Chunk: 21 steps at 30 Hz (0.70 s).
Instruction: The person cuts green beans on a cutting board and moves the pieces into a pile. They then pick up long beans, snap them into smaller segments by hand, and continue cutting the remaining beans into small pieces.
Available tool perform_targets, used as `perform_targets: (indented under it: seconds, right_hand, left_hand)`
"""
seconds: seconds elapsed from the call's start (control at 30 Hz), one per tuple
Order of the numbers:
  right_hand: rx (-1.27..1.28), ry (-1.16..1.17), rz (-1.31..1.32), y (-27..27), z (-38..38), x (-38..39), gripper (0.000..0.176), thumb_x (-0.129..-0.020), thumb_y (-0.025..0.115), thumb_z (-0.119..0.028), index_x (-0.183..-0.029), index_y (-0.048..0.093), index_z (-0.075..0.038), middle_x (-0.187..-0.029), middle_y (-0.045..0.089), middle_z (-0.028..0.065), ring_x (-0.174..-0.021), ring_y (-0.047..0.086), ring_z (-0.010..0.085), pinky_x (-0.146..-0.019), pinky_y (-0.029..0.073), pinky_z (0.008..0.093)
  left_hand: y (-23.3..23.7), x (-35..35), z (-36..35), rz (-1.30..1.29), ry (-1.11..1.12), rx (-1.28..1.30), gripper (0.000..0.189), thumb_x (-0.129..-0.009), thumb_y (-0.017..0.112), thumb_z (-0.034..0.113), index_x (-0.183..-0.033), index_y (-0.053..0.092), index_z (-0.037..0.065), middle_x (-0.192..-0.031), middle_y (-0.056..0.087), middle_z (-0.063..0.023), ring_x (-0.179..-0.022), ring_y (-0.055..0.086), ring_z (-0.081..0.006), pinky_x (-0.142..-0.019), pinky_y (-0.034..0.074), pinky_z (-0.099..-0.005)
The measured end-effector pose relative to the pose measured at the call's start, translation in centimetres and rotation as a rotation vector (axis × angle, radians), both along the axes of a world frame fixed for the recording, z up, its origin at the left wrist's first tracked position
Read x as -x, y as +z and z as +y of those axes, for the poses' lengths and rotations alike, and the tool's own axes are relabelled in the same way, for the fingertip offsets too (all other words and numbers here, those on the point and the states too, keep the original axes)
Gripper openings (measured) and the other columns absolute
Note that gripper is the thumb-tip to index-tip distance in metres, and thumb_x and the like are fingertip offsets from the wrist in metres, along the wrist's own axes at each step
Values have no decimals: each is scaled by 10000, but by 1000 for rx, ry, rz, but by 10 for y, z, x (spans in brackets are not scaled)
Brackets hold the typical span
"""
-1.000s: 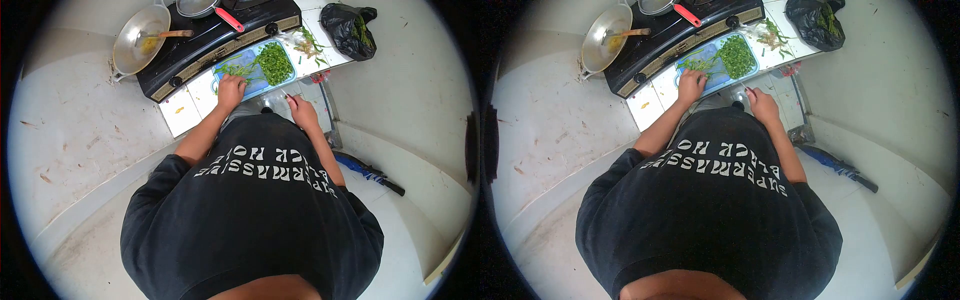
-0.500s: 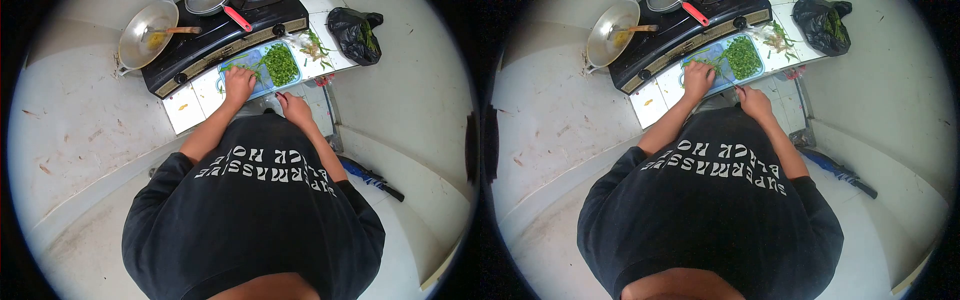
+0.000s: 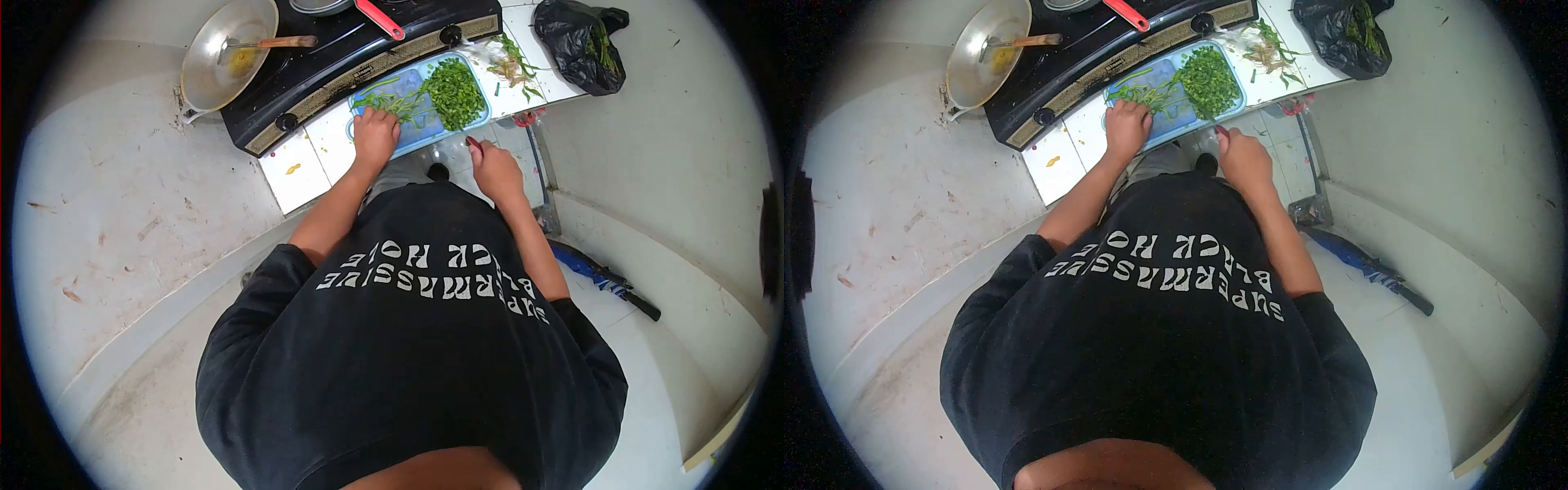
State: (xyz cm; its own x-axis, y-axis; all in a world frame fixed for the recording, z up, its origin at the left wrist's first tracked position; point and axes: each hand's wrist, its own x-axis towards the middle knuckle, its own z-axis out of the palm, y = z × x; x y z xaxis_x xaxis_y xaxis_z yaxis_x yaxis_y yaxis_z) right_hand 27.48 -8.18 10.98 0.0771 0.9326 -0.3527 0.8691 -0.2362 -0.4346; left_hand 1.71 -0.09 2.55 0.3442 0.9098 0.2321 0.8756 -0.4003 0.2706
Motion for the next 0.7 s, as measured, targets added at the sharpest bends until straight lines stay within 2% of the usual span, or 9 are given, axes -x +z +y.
perform_targets:
  seconds: [0.03, 0.13, 0.27, 0.37, 0.43, 0.53, 0.7]
  right_hand:
    - [-61, 15, 23, -3, 1, 4, 359, -1035, 539, -336, -1053, 688, -10, -906, 723, 265, -865, 714, 458, -768, 562, 556]
    - [-18, 58, -52, -6, 8, 18, 350, -1035, 546, -325, -1051, 689, -6, -900, 731, 250, -854, 726, 444, -762, 574, 543]
    - [58, 105, -92, 6, 8, 28, 356, -1040, 542, -323, -1040, 691, 1, -904, 738, 241, -856, 735, 433, -765, 584, 529]
    - [107, 120, -106, 7, 4, 29, 367, -1042, 541, -327, -1037, 693, 6, -907, 739, 243, -863, 737, 429, -768, 588, 521]
    - [114, 118, -59, 4, 2, 30, 375, -1044, 538, -328, -1034, 697, 12, -908, 737, 251, -869, 738, 428, -773, 589, 521]
    - [127, 106, -15, 5, 1, 29, 379, -1043, 537, -324, -1041, 699, 18, -905, 733, 259, -874, 733, 435, -785, 585, 528]
    - [134, 76, 89, -7, 0, 24, 405, -1033, 545, -331, -1004, 703, 40, -915, 721, 285, -899, 715, 471, -808, 569, 551]
  left_hand:
    - [-2, -1, -2, -8, -8, 10, 91, -791, 758, 180, -862, 754, 123, -890, 687, -54, -954, 592, -270, -796, 430, -448]
    - [-1, -9, -1, -22, -17, 1, 130, -784, 774, 168, -903, 785, 116, -861, 681, -60, -925, 604, -291, -786, 459, -447]
    - [-7, -15, 3, -57, -2, 13, 123, -786, 776, 161, -884, 786, 89, -851, 703, -81, -896, 617, -304, -782, 480, -443]
    - [-14, -23, 0, -196, 88, 55, 141, -788, 776, 160, -884, 784, 57, -835, 724, -112, -856, 629, -323, -783, 500, -441]
    - [-15, -28, -2, -208, 149, 115, 156, -793, 766, 152, -888, 780, 29, -822, 735, -134, -836, 637, -334, -804, 512, -441]
    - [-15, -33, -2, -245, 123, 97, 185, -788, 756, 147, -922, 781, 21, -830, 731, -140, -822, 635, -344, -827, 512, -439]
    - [-5, -35, -7, -253, 44, 117, 269, -765, 757, 147, -992, 784, 7, -937, 725, -157, -926, 624, -349, -888, 504, -426]
